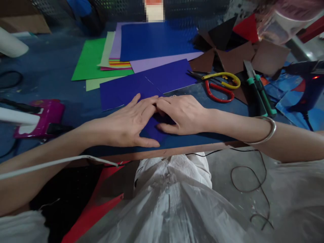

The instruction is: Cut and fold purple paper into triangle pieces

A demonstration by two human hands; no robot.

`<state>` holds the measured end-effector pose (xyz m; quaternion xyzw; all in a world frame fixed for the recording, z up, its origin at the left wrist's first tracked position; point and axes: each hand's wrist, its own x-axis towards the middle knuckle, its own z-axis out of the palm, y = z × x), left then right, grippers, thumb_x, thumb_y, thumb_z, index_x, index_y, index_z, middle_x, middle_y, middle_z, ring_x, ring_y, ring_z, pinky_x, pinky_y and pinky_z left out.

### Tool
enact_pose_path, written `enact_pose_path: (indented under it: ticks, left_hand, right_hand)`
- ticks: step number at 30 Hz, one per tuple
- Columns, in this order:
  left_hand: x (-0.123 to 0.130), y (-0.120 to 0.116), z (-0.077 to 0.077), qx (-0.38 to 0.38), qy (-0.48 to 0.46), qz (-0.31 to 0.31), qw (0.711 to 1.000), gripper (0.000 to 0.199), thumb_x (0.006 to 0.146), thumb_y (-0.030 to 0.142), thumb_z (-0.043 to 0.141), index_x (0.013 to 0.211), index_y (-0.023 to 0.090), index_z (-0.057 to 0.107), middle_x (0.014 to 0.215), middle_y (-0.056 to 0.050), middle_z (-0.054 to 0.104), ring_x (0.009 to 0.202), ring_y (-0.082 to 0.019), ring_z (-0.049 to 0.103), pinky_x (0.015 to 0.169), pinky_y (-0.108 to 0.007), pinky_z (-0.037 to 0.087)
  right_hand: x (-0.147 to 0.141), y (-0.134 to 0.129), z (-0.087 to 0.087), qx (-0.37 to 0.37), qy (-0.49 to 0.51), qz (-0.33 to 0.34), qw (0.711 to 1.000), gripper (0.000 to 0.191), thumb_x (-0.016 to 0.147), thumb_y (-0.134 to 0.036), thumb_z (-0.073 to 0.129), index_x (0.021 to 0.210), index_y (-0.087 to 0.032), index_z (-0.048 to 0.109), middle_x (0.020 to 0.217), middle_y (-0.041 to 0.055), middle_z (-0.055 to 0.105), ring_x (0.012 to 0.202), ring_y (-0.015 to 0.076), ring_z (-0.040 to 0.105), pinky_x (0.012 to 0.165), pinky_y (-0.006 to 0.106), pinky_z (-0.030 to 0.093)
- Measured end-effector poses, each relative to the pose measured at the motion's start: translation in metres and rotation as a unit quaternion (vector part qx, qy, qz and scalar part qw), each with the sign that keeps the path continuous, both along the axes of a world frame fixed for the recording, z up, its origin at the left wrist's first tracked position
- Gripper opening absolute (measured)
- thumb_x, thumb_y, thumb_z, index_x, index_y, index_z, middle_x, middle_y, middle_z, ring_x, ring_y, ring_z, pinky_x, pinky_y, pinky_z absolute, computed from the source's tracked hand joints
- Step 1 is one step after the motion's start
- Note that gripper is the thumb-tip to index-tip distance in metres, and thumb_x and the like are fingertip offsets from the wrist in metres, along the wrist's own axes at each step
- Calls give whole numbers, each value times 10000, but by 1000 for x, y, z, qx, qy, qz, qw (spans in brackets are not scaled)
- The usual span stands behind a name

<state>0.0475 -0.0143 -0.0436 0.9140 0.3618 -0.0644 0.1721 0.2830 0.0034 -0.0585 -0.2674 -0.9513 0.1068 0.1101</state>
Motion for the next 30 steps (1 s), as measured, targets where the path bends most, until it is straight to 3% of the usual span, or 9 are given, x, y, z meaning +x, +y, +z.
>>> enact_pose_path:
  ticks: [3, 5, 12, 19, 24, 30]
  left_hand:
    - [1, 0, 0, -4, -7, 12, 1000, 1044, 803, 794, 660, 1547, 115, 388, 1706, -255, 328, 1606, -450, 262, 1309, -698, 84]
    - [1, 1, -1, -7, -19, 14, 1000, 1039, 792, 801, 667, 1555, 149, 398, 1710, -230, 332, 1599, -458, 274, 1305, -710, 83]
    - [1, 3, 0, -8, -41, 13, 999, 914, 778, 818, 672, 1403, 162, 554, 1647, -213, 437, 1549, -462, 372, 1303, -717, 96]
    - [1, 3, -1, -6, -61, 16, 998, 928, 762, 807, 704, 1426, 174, 563, 1673, -237, 400, 1574, -461, 338, 1306, -717, 125]
    - [2, 2, -2, 5, -48, 5, 999, 1013, 781, 815, 676, 1489, 108, 517, 1687, -285, 352, 1591, -476, 292, 1294, -743, 107]
    - [3, 2, -1, 11, -55, 4, 998, 982, 799, 802, 673, 1491, 121, 526, 1686, -267, 362, 1577, -482, 317, 1278, -767, 121]
  right_hand:
    - [-1, -7, 5, -33, 9, -34, 999, 600, 864, -585, 738, 1224, -138, 564, 1186, 152, 705, 1082, 325, 658, 909, 428, 475]
    - [-2, -9, 8, -53, 3, -50, 997, 649, 823, -595, 797, 1220, -138, 563, 1184, 154, 697, 1105, 335, 652, 944, 448, 466]
    - [1, -7, 16, -138, -4, -69, 988, 513, 832, -469, 855, 1143, -185, 562, 1165, 90, 692, 1053, 284, 649, 926, 427, 435]
    - [10, -6, 19, -161, 0, -96, 982, 422, 843, -367, 854, 1099, -192, 567, 1120, 76, 680, 1034, 263, 632, 880, 400, 426]
    - [20, -1, 18, -161, 11, -114, 980, 395, 827, -323, 861, 1051, -197, 561, 1059, 64, 654, 994, 245, 612, 846, 376, 435]
    - [35, 8, 15, -164, 33, -126, 978, 356, 797, -255, 846, 1005, -200, 562, 1005, 49, 647, 913, 215, 592, 807, 348, 450]
